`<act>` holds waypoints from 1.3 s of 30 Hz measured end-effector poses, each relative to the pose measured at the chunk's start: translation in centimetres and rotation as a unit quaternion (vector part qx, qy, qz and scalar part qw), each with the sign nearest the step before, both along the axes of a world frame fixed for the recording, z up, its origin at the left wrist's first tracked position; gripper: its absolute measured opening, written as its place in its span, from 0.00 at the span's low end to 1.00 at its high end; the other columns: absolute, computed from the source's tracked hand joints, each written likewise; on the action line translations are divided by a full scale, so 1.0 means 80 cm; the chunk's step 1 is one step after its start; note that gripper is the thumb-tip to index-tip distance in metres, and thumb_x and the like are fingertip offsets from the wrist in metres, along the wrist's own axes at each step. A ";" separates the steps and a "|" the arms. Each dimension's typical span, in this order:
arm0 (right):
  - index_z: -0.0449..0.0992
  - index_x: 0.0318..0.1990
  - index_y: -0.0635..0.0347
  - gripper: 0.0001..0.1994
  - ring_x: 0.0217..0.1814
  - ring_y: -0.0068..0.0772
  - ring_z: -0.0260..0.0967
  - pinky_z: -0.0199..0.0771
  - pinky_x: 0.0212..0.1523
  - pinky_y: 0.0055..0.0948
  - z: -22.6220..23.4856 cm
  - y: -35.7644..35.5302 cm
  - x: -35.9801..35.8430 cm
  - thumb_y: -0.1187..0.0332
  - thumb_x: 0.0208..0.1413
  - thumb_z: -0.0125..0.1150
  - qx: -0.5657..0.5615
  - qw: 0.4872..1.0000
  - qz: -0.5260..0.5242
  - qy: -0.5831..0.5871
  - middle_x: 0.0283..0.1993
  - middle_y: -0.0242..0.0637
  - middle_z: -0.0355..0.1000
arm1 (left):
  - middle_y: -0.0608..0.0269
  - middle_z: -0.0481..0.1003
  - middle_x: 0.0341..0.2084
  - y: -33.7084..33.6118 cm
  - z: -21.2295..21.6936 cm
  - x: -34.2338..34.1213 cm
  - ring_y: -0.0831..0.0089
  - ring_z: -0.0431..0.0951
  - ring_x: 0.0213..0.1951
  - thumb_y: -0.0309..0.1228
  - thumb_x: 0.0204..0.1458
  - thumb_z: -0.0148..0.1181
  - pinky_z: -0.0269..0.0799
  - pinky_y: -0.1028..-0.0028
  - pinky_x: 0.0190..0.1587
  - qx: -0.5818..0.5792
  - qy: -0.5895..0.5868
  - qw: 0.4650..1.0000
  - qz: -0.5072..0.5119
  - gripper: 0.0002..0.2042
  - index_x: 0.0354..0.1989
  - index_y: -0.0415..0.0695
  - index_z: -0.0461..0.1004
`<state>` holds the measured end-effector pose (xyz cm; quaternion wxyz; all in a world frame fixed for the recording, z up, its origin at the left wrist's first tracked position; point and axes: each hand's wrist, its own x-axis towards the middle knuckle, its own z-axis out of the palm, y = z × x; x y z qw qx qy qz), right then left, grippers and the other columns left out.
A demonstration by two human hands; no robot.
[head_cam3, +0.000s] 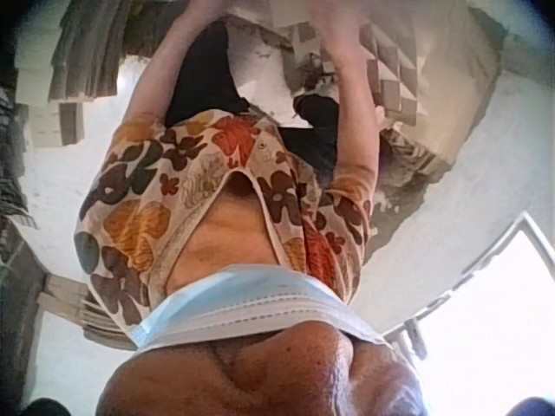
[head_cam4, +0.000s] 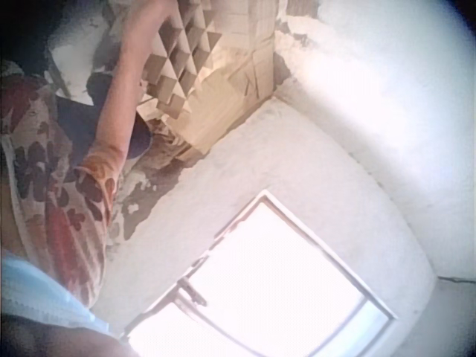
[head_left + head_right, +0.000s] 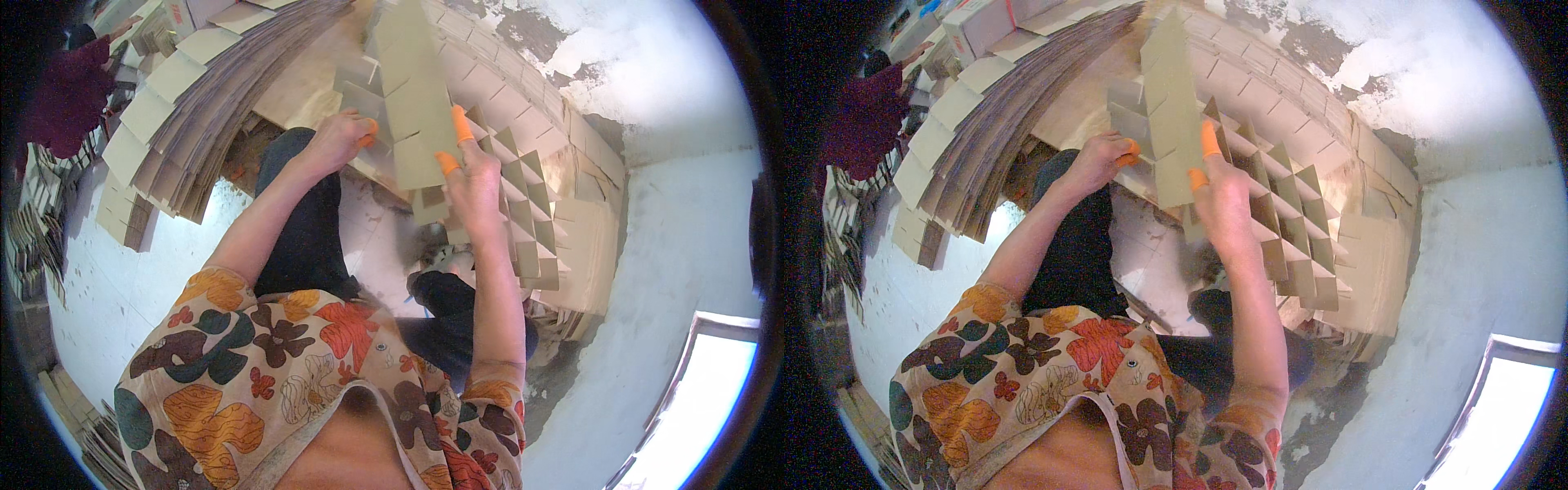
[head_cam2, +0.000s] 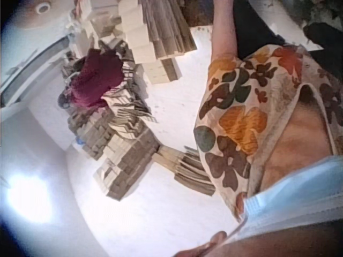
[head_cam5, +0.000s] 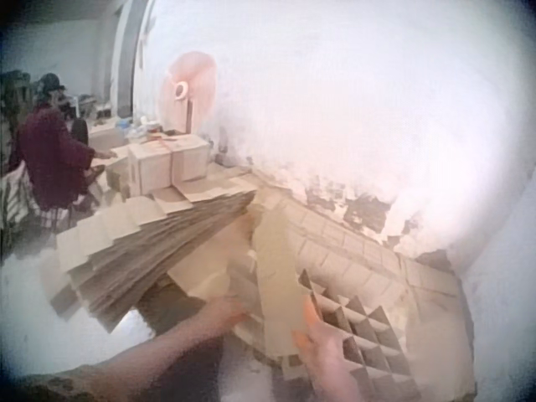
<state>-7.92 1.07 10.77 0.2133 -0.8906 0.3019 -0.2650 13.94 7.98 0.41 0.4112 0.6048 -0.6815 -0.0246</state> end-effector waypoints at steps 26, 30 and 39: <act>0.68 0.42 0.76 0.15 0.31 0.52 0.73 0.73 0.30 0.43 -0.051 0.014 0.046 0.77 0.45 0.52 -0.059 0.961 0.105 0.247 0.27 0.54 0.72 | 0.57 0.72 0.22 -0.011 0.007 0.002 0.57 0.72 0.31 0.22 0.40 0.61 0.69 0.64 0.32 0.024 -0.027 0.999 0.008 0.07 0.27 0.42 0.71; 0.72 0.36 0.74 0.11 0.30 0.50 0.74 0.74 0.29 0.42 -0.042 0.004 0.046 0.78 0.43 0.52 -0.093 0.944 0.121 0.292 0.28 0.53 0.73 | 0.58 0.72 0.23 -0.016 0.010 -0.006 0.58 0.73 0.31 0.23 0.41 0.60 0.69 0.64 0.32 0.030 -0.041 0.999 -0.016 0.06 0.28 0.43 0.71; 0.74 0.37 0.64 0.16 0.35 0.52 0.71 0.71 0.36 0.42 -0.050 -0.048 0.008 0.58 0.52 0.57 -0.007 0.996 0.011 0.089 0.34 0.50 0.74 | 0.57 0.72 0.40 -0.005 0.029 -0.005 0.57 0.69 0.46 0.29 0.38 0.66 0.67 0.65 0.46 0.057 -0.085 0.995 -0.022 0.23 0.46 0.44 0.69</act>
